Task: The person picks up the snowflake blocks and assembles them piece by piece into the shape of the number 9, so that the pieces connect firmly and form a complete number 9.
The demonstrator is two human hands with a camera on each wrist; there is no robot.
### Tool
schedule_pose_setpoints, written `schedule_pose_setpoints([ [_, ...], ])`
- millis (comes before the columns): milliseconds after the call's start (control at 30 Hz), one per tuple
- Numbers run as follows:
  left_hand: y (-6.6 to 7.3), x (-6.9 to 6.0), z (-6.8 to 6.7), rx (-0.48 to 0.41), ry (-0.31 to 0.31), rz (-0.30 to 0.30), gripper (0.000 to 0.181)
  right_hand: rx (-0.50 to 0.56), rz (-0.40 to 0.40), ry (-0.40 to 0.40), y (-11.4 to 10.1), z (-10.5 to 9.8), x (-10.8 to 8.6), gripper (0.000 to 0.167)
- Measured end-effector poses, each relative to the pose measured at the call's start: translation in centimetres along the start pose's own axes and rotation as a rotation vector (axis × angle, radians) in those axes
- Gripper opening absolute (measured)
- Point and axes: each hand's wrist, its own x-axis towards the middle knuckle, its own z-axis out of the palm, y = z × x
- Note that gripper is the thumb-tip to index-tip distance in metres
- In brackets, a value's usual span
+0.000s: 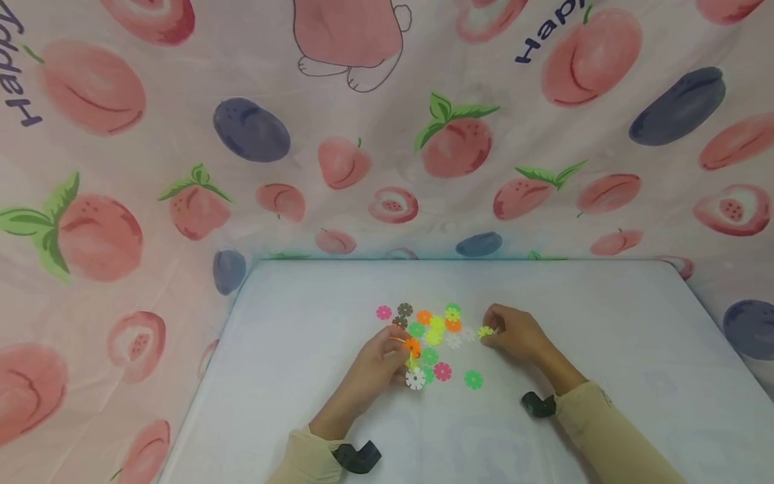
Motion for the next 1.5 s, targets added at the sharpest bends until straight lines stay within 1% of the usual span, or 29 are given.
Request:
schedule_pose_setpoints([
  [267,0.2,-0.2,0.1,-0.003,-0.015,-0.012,0.023,0.07,0.012,-0.002,0.2,0.0,-0.6,0.019],
  [333,0.3,-0.2,0.1,0.0,-0.02,-0.011,0.021,0.116,0.009,-0.009,0.1,-0.1,-0.7,0.018],
  [433,0.2,-0.1,0.0,0.002,-0.033,-0.004,0.02,0.213,0.025,-0.041,-0.4,-0.2,-1.1,0.018],
  [533,0.1,0.0,-0.1,0.021,-0.044,0.005,0.02,0.303,0.047,-0.084,-1.2,-0.2,-1.6,0.022],
  [633,0.0,0.0,-0.1,0.037,-0.05,0.009,0.02,0.367,0.054,-0.114,-2.3,-0.2,-2.1,0.025],
  [700,-0.1,0.0,-0.1,0.036,-0.052,0.014,0.021,0.399,0.034,-0.138,-2.9,-0.3,-2.4,0.025],
  [867,0.0,-0.1,0.0,0.017,-0.06,0.028,0.024,0.462,-0.074,-0.199,-4.3,-0.1,-3.0,0.019],
  [967,-0.1,0.0,0.0,0.007,-0.067,0.042,0.023,0.493,-0.119,-0.223,-5.0,0.2,-3.2,0.017],
  [1067,-0.2,0.1,0.0,-0.011,-0.077,0.055,0.021,0.509,-0.144,-0.238,-5.6,0.6,-3.6,0.017],
  [1267,0.0,0.1,0.0,-0.004,-0.077,0.064,0.022,0.497,-0.196,-0.209,-6.4,0.7,-4.0,0.018],
  [1367,0.1,0.1,0.0,0.001,-0.079,0.072,0.023,0.506,-0.197,-0.211,-6.7,0.7,-4.1,0.019],
  [1500,0.2,0.1,0.1,-0.005,-0.082,0.078,0.025,0.517,-0.193,-0.233,-7.0,0.7,-4.2,0.021],
])
